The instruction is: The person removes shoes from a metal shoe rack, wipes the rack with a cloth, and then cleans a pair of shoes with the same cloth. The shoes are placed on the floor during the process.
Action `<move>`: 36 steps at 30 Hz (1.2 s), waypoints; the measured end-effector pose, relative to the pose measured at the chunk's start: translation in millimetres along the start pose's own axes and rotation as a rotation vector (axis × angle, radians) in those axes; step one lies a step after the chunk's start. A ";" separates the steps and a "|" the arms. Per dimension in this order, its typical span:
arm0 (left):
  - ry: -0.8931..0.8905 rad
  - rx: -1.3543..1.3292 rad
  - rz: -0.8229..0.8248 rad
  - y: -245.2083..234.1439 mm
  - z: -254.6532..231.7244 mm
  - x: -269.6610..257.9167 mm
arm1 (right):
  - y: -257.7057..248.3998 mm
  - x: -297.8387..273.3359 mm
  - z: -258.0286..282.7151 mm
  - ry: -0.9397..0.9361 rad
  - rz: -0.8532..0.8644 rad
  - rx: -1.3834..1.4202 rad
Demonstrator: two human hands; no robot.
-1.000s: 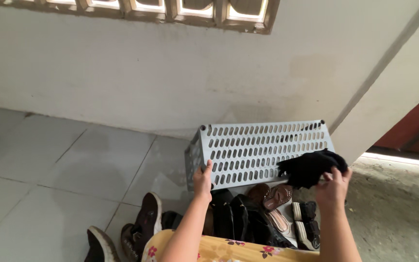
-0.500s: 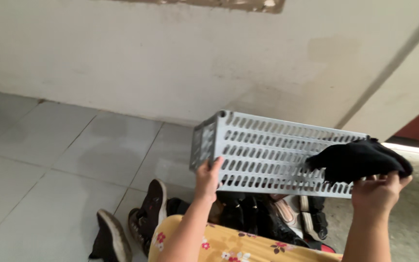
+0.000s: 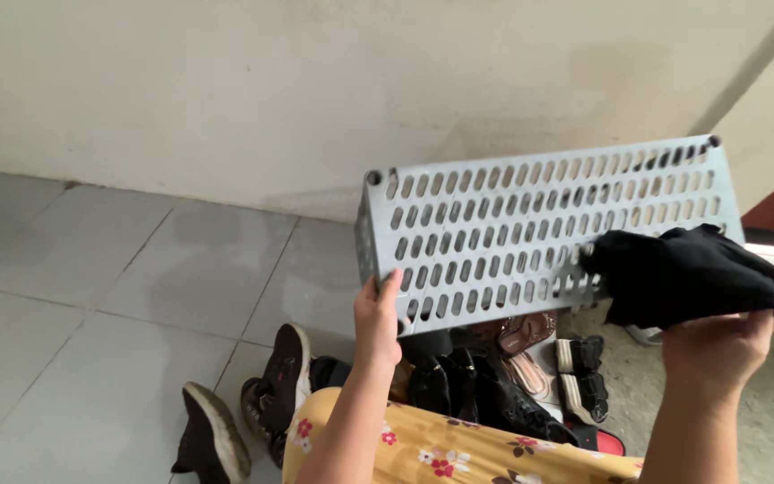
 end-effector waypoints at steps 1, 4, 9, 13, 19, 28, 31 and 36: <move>-0.041 0.028 -0.019 -2.3 2.2 -1.6 | -0.6 -1.6 1.6 -0.015 -0.011 -0.026; -0.204 0.265 -0.052 -13.5 13.3 2.0 | -7.6 -0.2 -4.6 -0.048 -0.074 -0.078; -0.248 0.551 0.025 -20.1 48.5 14.3 | -22.4 9.6 -40.3 -0.028 -0.259 -0.116; -0.225 0.555 0.050 -29.5 74.5 15.6 | 19.4 -0.4 -86.6 -0.120 -0.076 -0.600; -0.254 0.354 0.188 -55.3 91.2 36.6 | 147.8 -58.6 -166.1 -0.165 0.737 -1.541; -0.373 0.468 0.246 -60.4 85.5 39.6 | -15.5 13.5 -141.3 0.217 -0.060 -1.747; -0.376 0.555 0.236 -55.5 85.7 33.1 | -94.6 17.8 -122.6 0.498 -0.454 -1.819; -0.347 0.592 0.219 -48.5 82.0 38.3 | -138.0 13.6 -126.1 0.487 -0.563 -1.834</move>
Point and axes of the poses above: each hand's wrist, its own x-axis towards the middle knuckle, its own y-axis out of the palm, z = x × y, the point moved 2 cm from there along x, towards the middle knuckle, and after that the axes turned 9 degrees about z, right-handed, at the moved point
